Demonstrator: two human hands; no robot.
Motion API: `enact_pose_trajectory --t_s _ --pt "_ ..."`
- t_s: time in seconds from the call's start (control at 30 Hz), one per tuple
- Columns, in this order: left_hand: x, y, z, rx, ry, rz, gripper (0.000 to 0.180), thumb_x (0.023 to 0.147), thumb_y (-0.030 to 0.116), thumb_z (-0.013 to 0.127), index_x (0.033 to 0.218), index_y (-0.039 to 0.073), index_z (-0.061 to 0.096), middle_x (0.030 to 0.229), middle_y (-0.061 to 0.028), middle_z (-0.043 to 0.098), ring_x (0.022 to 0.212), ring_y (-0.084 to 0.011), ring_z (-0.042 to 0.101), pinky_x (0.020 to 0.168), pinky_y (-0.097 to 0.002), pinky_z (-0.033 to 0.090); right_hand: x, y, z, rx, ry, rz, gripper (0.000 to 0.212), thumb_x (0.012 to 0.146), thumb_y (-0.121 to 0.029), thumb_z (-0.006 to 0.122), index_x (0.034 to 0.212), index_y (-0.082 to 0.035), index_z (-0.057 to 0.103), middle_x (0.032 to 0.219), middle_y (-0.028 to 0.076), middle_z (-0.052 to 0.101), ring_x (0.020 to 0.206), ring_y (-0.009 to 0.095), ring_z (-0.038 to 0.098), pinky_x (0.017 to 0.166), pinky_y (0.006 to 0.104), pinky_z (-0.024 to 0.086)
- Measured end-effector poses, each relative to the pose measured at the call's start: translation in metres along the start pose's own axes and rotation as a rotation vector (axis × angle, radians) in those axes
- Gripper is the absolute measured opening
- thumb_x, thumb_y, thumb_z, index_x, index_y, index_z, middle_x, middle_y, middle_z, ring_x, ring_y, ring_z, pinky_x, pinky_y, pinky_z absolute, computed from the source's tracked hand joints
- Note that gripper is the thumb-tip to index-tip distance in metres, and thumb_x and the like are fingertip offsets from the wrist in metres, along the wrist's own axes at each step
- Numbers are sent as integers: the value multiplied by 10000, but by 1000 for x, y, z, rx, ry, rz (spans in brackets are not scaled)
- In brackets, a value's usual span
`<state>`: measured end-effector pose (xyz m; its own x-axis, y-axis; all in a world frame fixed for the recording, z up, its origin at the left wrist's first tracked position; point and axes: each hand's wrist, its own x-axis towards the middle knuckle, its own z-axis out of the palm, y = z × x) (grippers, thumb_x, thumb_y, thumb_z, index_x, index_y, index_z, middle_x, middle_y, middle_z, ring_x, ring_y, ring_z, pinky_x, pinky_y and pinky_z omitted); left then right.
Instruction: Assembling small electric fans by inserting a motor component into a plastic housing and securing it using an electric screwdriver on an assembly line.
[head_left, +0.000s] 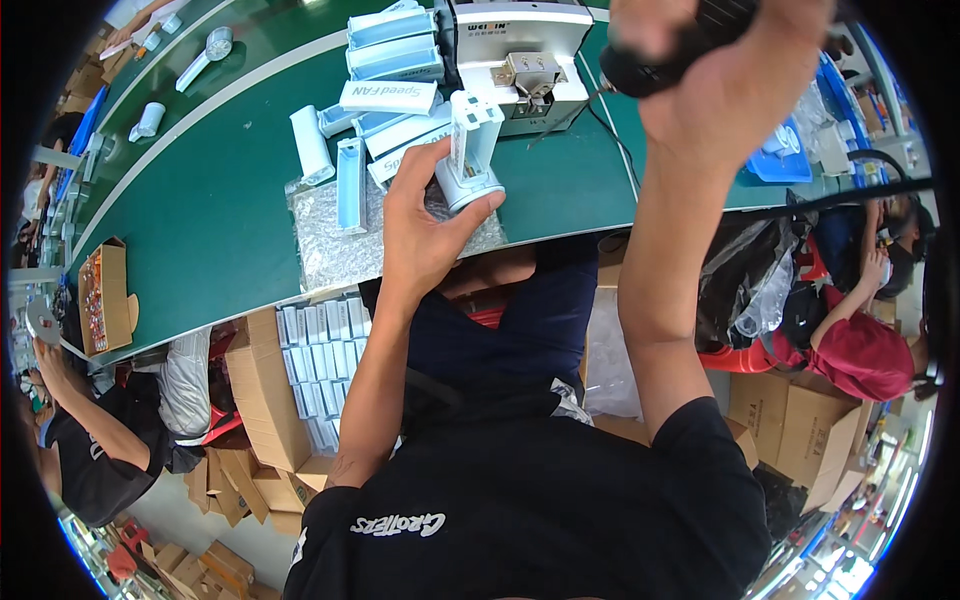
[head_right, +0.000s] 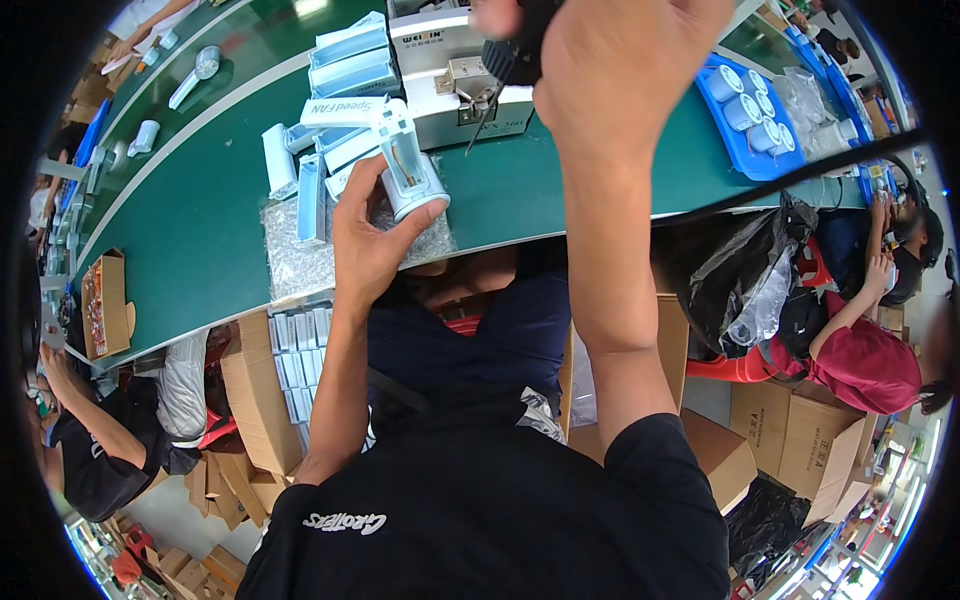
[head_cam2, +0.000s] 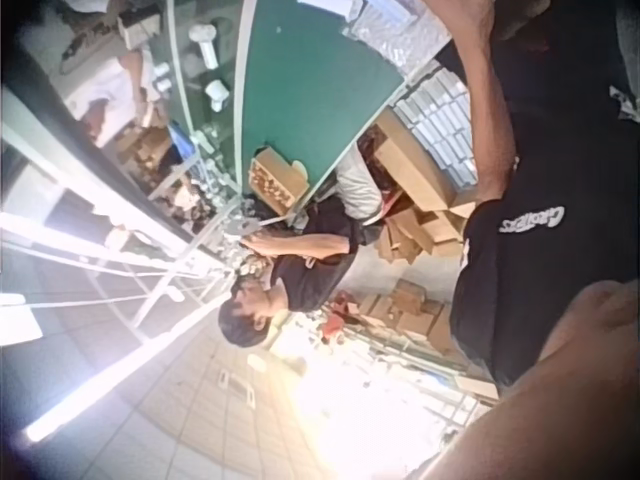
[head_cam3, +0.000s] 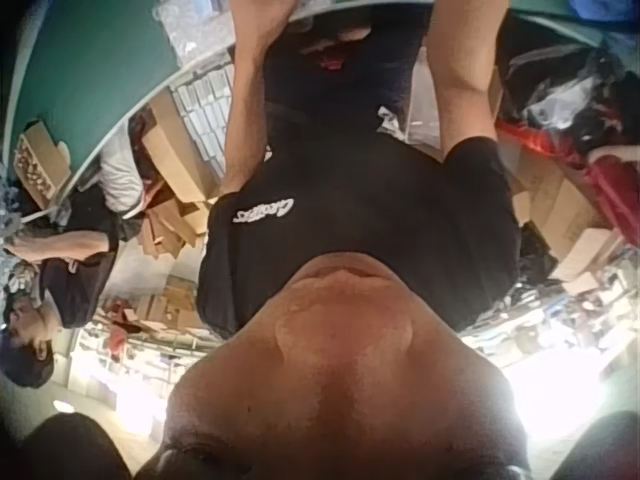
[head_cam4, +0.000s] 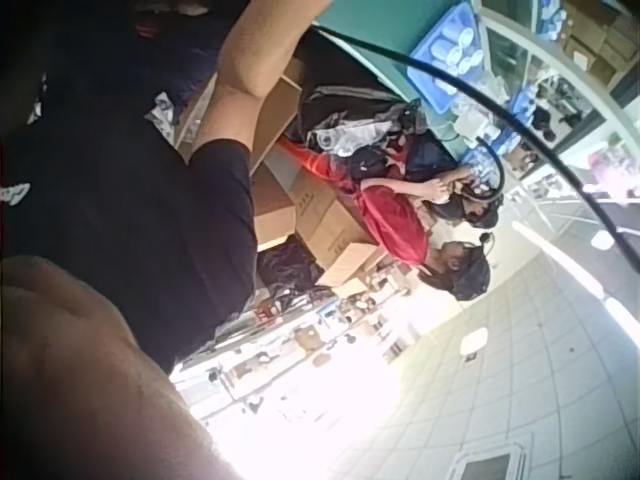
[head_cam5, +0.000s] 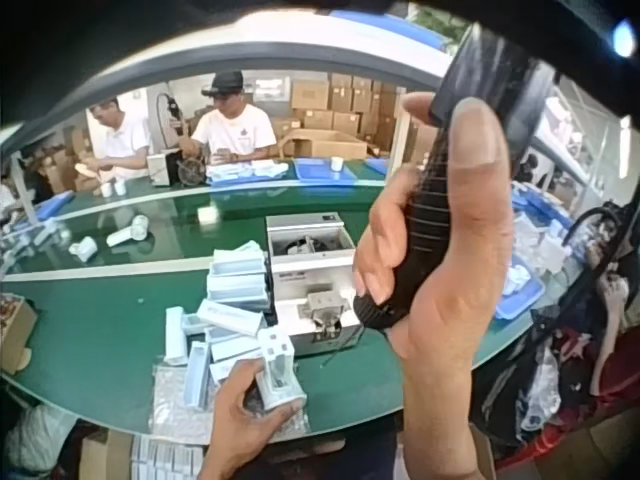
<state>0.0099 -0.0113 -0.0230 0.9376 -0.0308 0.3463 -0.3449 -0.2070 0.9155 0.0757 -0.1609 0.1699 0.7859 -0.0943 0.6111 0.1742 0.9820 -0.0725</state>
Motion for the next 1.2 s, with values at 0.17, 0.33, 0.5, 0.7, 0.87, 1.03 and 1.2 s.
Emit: enact_pose_trajectory --t_s 0.17,0.33,0.5,0.7,0.87,1.03,1.2 --pt "2 2 2 1 3 8 609 764 133 909 1282 -24 630 1133 -117 632 1053 -239 635 940 -342 496 -22 -2 8 -538 -47 -23 483 1077 -411 558 1318 8 557 594 56 540 388 114 469 366 258 400" --pt "2 -1 3 -32 2 -9 610 767 134 908 1281 -28 625 1128 -115 628 1051 -235 631 940 -340 495 -40 -4 6 -1081 -94 -50 478 1081 -358 551 1348 36 507 639 104 569 409 138 480 389 277 427" --pt "1 -2 4 -42 6 -5 609 771 134 908 1282 -29 619 1120 -116 625 1038 -235 629 933 -341 497 -41 11 -3 -1003 -123 -182 335 1046 -216 631 1233 58 584 764 117 663 494 123 562 456 256 466" --pt "1 0 2 -24 0 -9 613 772 135 909 1283 -31 615 1117 -119 622 1030 -238 629 928 -340 498 -40 16 -5 -1016 -116 -188 328 1040 -201 639 1233 58 587 794 115 675 520 119 579 475 248 474" --pt "-1 -1 4 -68 21 -30 619 769 133 914 1283 -35 612 1127 -123 624 1037 -241 631 935 -346 498 -41 16 -5 -1025 -111 -195 322 1034 -189 645 1233 58 589 818 114 685 541 116 592 492 241 480" --pt "1 -1 3 15 14 14 626 754 112 920 1280 -45 620 1140 -137 630 1041 -252 632 932 -349 502 -44 18 -4 -1032 -102 -203 316 1029 -177 652 1232 58 591 843 112 695 562 113 606 509 234 487" --pt "8 -8 7 1 27 65 630 740 89 922 1279 -51 629 1132 -145 636 1033 -263 632 921 -357 510 -43 23 -4 -1044 -96 -216 311 1024 -164 658 1232 58 594 867 111 705 584 110 620 525 227 494"
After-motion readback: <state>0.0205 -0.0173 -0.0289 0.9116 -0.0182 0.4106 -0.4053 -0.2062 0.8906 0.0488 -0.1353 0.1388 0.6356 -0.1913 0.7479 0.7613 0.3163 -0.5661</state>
